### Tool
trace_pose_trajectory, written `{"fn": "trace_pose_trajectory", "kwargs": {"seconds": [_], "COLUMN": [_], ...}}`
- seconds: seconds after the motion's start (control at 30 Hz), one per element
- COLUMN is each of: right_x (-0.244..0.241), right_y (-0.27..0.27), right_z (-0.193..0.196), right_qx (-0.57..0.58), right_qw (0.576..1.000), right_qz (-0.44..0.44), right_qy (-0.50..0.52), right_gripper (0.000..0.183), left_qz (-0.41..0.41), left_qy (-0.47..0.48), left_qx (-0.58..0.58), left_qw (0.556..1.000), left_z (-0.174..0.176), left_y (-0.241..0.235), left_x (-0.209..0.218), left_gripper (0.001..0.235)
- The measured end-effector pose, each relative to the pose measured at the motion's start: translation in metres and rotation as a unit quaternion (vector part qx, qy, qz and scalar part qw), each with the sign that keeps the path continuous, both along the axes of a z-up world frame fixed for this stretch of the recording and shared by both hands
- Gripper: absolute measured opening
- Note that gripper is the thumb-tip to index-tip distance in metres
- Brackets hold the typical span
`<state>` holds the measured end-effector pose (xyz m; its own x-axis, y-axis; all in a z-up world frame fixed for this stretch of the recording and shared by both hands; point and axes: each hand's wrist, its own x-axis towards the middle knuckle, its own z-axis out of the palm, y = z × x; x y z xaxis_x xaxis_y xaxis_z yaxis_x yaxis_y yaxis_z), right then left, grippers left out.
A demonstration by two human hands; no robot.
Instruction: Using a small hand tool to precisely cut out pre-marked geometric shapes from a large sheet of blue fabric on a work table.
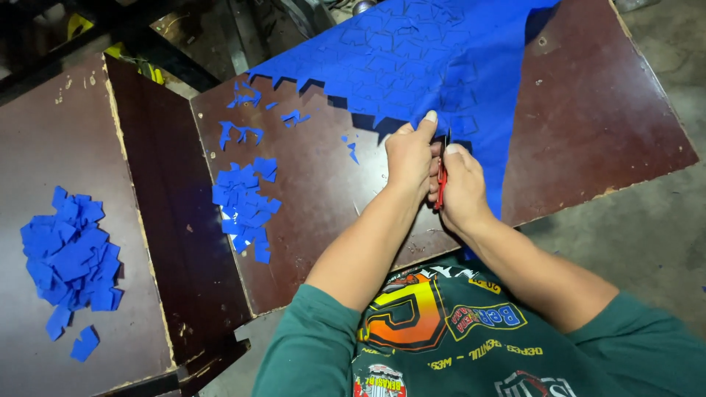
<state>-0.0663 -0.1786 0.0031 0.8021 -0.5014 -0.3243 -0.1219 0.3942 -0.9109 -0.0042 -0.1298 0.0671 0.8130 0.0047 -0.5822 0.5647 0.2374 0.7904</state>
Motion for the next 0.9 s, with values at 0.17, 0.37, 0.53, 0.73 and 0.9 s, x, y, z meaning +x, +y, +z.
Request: {"fn": "trace_pose_trajectory", "kwargs": {"seconds": [0.17,0.37,0.53,0.73,0.9], "right_x": [0.002,0.003,0.001,0.000,-0.001], "right_y": [0.001,0.002,0.003,0.003,0.003], "right_z": [-0.005,-0.005,-0.006,-0.006,0.002], "right_qx": [-0.002,0.006,-0.001,-0.002,-0.013], "right_qw": [1.000,1.000,1.000,1.000,1.000], "right_qz": [-0.007,-0.016,-0.019,-0.020,-0.016], "right_qy": [-0.003,-0.021,-0.010,-0.008,0.000], "right_gripper": [0.028,0.027,0.027,0.026,0.026], "left_qz": [-0.002,0.013,0.016,0.020,0.025], "left_qy": [0.015,0.017,0.021,0.020,0.017], "left_qx": [0.010,-0.004,0.005,0.005,-0.003], "left_qw": [1.000,1.000,1.000,1.000,1.000], "left_z": [0.005,-0.001,-0.009,-0.004,-0.008], "left_y": [-0.001,-0.003,-0.005,-0.004,-0.005], "left_x": [-0.001,-0.001,-0.001,-0.004,-0.003], "left_gripper": [0.027,0.026,0.026,0.026,0.026]}}
